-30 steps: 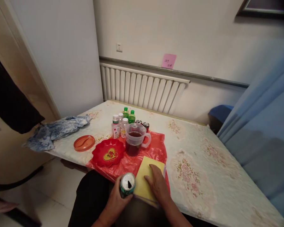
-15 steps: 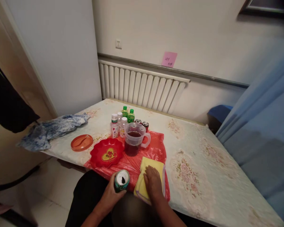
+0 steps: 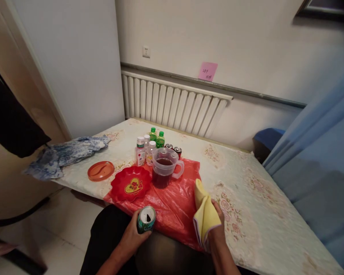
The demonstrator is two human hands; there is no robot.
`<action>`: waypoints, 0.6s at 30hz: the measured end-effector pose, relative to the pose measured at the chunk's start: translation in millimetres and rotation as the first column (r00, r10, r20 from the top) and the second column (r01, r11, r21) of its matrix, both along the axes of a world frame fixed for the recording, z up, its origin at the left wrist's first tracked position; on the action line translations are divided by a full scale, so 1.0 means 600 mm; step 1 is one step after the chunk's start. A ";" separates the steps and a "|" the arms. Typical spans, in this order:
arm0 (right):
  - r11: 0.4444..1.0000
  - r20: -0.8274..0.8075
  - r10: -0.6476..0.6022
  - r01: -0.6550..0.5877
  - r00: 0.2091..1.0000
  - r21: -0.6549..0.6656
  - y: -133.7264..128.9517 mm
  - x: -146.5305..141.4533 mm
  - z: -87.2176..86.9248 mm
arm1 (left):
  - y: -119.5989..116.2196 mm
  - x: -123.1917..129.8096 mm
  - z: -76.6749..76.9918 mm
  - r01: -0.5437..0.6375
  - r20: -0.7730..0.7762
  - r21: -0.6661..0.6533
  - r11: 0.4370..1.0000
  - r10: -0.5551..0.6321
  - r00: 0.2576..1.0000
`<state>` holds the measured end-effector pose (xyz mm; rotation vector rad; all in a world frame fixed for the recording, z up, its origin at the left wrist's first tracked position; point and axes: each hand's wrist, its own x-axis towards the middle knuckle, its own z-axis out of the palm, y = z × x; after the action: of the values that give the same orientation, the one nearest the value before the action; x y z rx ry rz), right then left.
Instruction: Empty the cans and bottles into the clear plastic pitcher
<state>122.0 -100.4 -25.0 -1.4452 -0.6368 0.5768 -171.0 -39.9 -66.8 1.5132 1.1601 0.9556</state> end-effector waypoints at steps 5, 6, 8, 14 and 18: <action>0.993 0.432 0.106 -0.120 0.896 0.005 0.031 -0.036 0.051 | -0.001 -0.003 -0.003 -0.001 -0.012 -0.011 1.000 0.001 1.000; 0.985 0.542 0.150 -0.173 0.827 -0.010 0.046 -0.053 0.047 | -0.001 -0.003 -0.004 -0.002 -0.007 -0.011 1.000 0.002 1.000; 0.967 0.705 0.223 -0.242 0.673 -0.075 0.077 -0.089 0.025 | 0.001 -0.004 -0.007 0.002 0.000 -0.014 1.000 -0.002 1.000; 0.846 0.825 0.501 -0.352 0.263 -0.401 0.123 -0.152 -0.067 | 0.008 -0.011 -0.007 0.041 -0.019 -0.020 0.999 -0.042 0.999; 0.846 0.833 0.506 -0.318 0.224 -0.429 0.125 -0.151 -0.080 | 0.017 -0.011 -0.002 0.049 0.004 -0.002 0.999 -0.049 0.999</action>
<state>31.1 -25.2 -72.8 -1.7069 -2.0376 0.1042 -177.9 -29.9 -68.0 1.5310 1.1164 0.9241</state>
